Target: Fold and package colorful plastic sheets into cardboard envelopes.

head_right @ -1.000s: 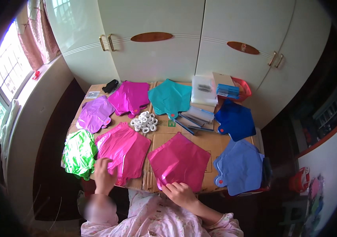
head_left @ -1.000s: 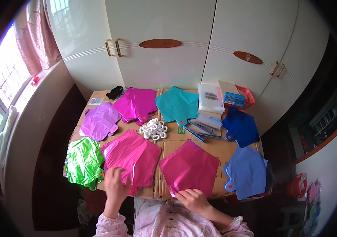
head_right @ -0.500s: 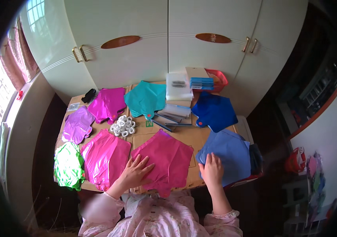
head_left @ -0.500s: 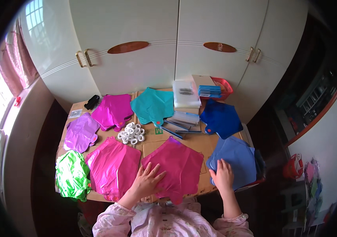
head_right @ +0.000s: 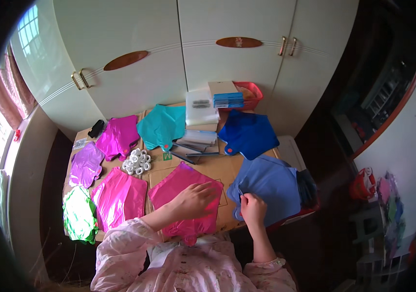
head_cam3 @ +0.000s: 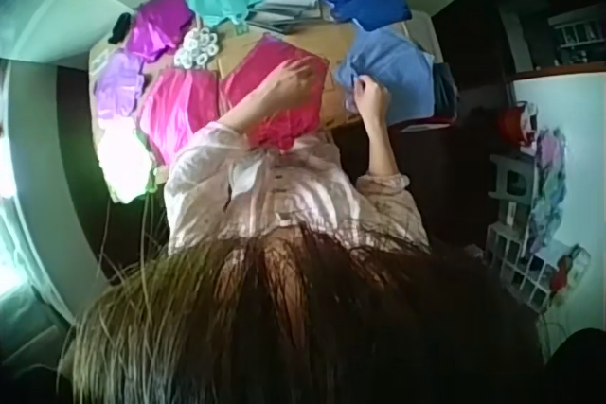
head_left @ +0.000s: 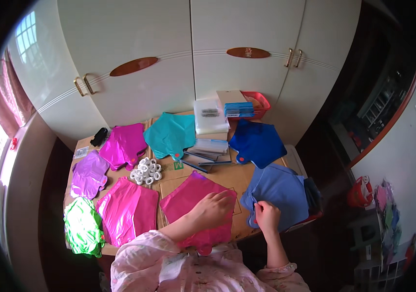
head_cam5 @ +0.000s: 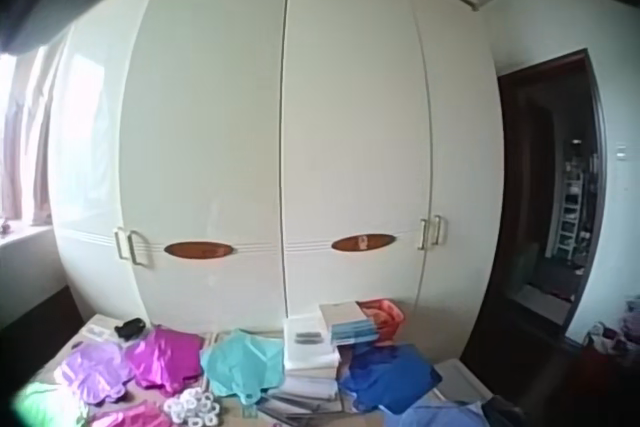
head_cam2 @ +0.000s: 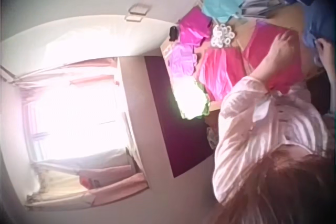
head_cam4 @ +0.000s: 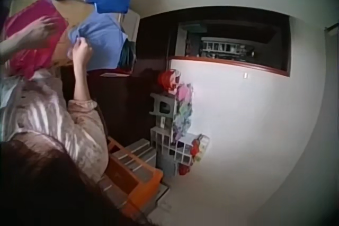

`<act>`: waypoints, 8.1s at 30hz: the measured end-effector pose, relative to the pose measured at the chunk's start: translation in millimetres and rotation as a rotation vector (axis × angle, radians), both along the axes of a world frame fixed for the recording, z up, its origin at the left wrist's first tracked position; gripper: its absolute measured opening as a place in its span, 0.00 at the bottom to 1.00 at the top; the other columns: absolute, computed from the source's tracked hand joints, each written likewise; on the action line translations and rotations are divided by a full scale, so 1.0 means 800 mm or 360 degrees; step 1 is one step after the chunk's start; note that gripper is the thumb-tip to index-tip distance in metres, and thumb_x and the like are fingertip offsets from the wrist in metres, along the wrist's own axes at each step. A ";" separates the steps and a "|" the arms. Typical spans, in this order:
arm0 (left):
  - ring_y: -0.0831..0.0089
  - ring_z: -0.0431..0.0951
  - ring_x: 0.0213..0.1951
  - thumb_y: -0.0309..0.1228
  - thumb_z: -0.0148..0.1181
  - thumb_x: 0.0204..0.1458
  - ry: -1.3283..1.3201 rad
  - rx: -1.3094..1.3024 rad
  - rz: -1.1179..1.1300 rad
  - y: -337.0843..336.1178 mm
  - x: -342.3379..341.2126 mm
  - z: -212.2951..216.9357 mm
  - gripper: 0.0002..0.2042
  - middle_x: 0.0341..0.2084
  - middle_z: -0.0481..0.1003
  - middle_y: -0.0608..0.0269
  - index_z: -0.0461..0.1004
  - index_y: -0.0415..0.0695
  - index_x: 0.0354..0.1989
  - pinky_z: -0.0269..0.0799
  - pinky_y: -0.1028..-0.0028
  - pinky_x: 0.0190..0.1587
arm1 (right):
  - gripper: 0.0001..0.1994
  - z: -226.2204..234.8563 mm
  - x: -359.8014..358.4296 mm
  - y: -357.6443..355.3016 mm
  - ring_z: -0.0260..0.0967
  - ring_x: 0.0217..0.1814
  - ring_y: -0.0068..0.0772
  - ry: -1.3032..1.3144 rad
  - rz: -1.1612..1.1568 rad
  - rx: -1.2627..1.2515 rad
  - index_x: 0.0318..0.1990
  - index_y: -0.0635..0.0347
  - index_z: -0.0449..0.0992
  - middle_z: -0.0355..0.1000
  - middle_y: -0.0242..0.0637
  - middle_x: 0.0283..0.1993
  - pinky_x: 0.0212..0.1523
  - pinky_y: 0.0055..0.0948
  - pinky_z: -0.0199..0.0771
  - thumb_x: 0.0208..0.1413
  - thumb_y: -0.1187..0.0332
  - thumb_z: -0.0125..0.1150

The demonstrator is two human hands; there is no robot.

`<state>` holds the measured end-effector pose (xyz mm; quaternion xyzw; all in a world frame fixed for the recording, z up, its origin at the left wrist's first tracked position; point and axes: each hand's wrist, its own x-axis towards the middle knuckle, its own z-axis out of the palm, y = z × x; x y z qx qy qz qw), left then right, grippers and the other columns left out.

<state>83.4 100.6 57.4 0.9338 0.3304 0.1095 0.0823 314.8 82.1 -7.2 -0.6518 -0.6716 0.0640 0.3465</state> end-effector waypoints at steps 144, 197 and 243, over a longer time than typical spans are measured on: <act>0.53 0.76 0.41 0.35 0.47 0.54 -0.0273 -0.0124 0.1060 0.180 -0.314 -0.084 0.13 0.37 0.76 0.51 0.74 0.43 0.40 0.71 0.58 0.44 | 0.06 0.001 -0.370 0.311 0.74 0.34 0.47 -0.0114 0.1293 -0.0126 0.30 0.52 0.81 0.76 0.43 0.30 0.38 0.40 0.74 0.47 0.64 0.62; 0.64 0.73 0.47 0.42 0.48 0.56 0.0163 -0.0027 0.1072 0.220 -0.299 -0.085 0.13 0.42 0.74 0.63 0.72 0.48 0.39 0.67 0.58 0.45 | 0.06 0.004 -0.370 0.359 0.61 0.24 0.16 0.1106 0.0835 -0.0835 0.29 0.63 0.77 0.69 0.26 0.22 0.25 0.23 0.61 0.51 0.70 0.63; 0.57 0.64 0.59 0.48 0.58 0.48 -0.0022 -0.0015 0.1782 0.028 -0.494 -0.028 0.16 0.44 0.75 0.65 0.77 0.50 0.38 0.58 0.51 0.55 | 0.04 0.021 -0.585 0.263 0.73 0.30 0.32 -0.1042 0.2029 0.1136 0.26 0.52 0.73 0.69 0.32 0.28 0.31 0.32 0.74 0.48 0.66 0.53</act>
